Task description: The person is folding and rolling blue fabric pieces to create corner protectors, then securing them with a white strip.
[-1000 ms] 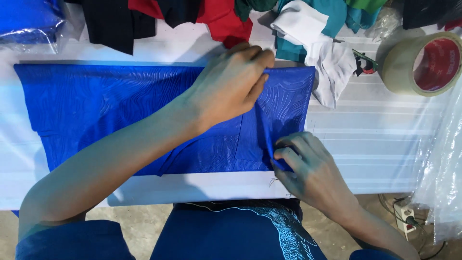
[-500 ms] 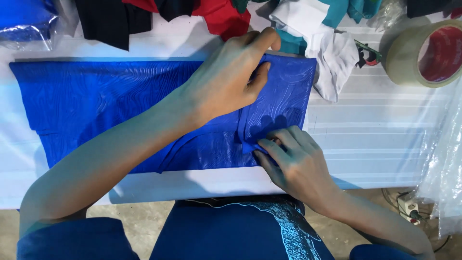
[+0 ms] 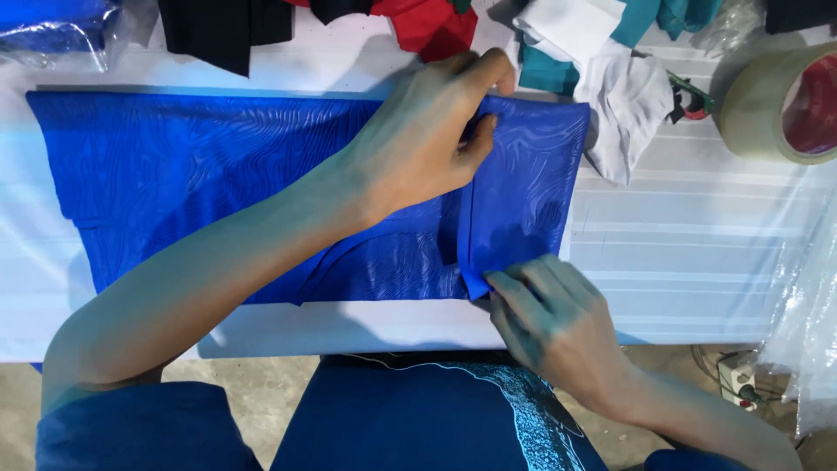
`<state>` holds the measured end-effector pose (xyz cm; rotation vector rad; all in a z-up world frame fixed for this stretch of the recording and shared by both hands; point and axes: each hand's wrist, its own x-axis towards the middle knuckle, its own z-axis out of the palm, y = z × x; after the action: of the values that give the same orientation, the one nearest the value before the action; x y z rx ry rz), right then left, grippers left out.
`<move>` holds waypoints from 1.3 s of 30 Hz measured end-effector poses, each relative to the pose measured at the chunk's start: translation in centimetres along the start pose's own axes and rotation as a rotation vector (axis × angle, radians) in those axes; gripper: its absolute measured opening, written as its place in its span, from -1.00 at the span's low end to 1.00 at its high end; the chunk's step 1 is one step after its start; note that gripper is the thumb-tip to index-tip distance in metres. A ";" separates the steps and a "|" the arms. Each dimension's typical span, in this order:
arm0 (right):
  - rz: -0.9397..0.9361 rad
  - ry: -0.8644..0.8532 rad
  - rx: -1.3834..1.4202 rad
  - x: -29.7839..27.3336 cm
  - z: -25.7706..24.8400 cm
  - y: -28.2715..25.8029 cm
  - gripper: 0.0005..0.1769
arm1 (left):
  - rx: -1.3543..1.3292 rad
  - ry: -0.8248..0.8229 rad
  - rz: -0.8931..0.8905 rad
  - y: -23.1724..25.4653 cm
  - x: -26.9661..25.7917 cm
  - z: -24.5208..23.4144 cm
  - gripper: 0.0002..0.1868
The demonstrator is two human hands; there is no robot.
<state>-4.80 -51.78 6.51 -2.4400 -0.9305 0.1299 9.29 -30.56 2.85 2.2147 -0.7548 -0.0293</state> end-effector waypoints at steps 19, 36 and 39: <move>0.676 -0.037 -0.056 -0.1 -1.3 3.1 -0.63 | 0.330 -0.440 0.202 1.8 -1.9 2.3 -0.06; 0.607 0.235 0.304 2.1 0.7 0.6 -0.59 | -0.182 0.059 -0.076 3.9 -0.1 1.5 -0.66; 0.477 0.245 0.326 2.7 1.4 -0.3 -0.64 | -0.194 0.092 -0.194 3.7 0.5 2.1 -0.51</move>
<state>-3.30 -49.27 5.75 -2.2575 -0.1911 0.1338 7.27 -34.17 4.05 2.0805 -0.4647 -0.0918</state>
